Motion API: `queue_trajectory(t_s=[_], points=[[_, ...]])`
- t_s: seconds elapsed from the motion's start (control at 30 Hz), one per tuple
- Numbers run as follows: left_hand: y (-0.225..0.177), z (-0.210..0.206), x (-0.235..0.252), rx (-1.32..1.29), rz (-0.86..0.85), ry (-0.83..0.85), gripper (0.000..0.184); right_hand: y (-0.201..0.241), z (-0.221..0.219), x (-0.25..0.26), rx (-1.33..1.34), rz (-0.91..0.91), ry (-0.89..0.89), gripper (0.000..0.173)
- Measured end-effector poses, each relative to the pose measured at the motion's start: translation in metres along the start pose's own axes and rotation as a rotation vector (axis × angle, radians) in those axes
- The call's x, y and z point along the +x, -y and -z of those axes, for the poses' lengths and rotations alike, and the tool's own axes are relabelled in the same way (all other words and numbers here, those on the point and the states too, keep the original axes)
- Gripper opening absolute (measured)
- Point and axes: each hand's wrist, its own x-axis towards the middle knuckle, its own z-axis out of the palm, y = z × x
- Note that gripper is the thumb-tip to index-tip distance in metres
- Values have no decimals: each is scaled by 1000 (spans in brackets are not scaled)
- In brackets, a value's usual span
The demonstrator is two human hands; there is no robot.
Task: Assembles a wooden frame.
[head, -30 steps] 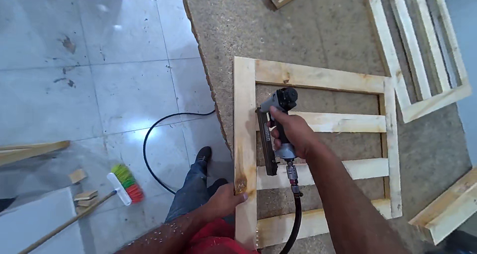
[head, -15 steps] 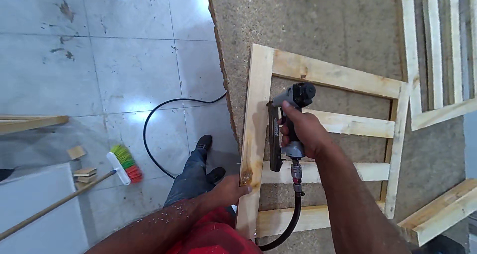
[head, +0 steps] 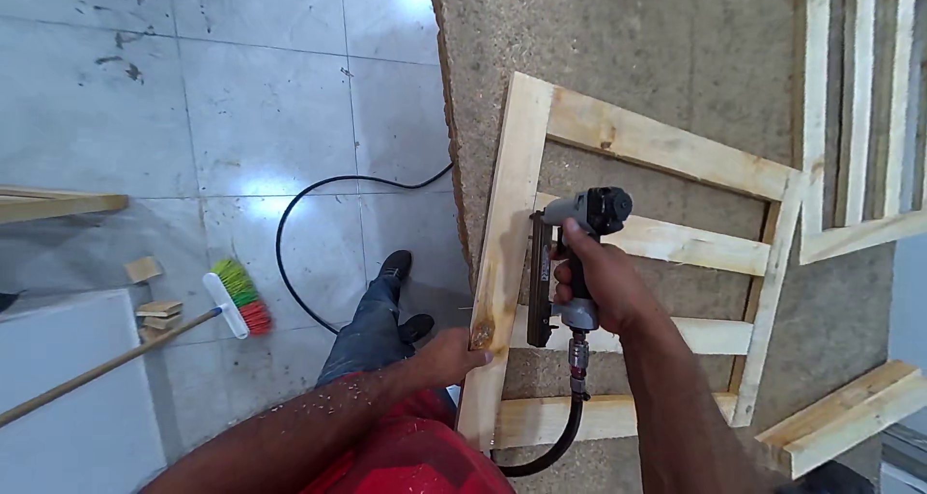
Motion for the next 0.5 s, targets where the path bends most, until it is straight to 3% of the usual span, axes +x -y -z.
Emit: queue_trajectory(t_s=[0.5], points=[[1,-1,1,12,7,0,45,-25,-8,-11,-38,24,-20,65]])
